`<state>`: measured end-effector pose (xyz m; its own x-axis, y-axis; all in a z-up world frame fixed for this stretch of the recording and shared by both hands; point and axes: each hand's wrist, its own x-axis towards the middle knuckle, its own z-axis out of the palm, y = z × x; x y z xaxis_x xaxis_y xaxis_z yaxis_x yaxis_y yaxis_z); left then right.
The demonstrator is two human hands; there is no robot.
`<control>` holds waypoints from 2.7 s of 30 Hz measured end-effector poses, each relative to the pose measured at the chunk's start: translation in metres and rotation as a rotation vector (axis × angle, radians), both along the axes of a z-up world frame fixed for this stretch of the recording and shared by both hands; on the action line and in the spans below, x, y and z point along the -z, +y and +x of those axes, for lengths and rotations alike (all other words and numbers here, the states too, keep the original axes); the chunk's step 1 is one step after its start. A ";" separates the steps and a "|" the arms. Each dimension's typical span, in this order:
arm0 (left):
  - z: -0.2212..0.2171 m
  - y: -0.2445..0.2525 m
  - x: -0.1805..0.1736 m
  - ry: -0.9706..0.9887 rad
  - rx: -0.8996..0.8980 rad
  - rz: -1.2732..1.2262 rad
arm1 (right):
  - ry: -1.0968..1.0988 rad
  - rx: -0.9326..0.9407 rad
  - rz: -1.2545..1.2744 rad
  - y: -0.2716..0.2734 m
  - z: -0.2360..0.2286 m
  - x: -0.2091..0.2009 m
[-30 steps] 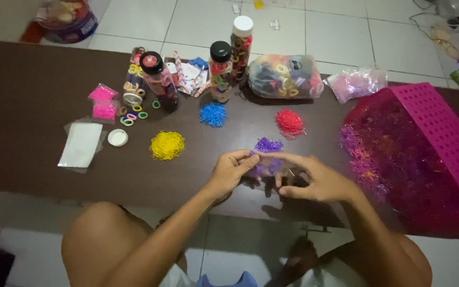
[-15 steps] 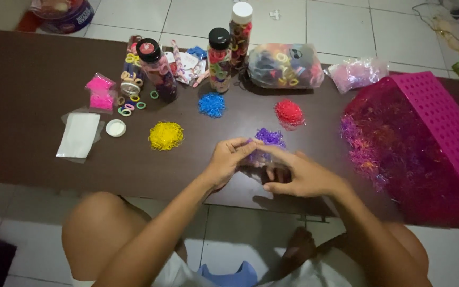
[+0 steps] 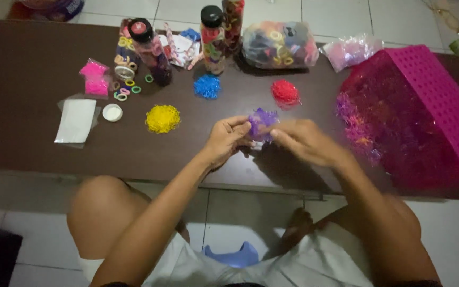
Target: The person is sorting small purple rubber bands and placing them into a small plastic bag on a workshop table.
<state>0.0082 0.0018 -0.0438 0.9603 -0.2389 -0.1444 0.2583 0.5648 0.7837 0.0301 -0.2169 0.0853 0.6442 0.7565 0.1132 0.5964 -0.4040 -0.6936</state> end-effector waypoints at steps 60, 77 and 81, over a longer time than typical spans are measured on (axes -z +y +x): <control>-0.013 -0.005 -0.039 -0.071 0.083 0.190 | 0.115 0.020 0.034 -0.001 0.002 0.003; -0.020 -0.006 -0.044 -0.303 0.004 0.322 | 0.139 0.031 0.014 -0.005 0.004 0.005; -0.033 -0.018 -0.044 -0.769 -0.178 1.022 | 0.047 0.040 -0.055 -0.002 0.003 0.006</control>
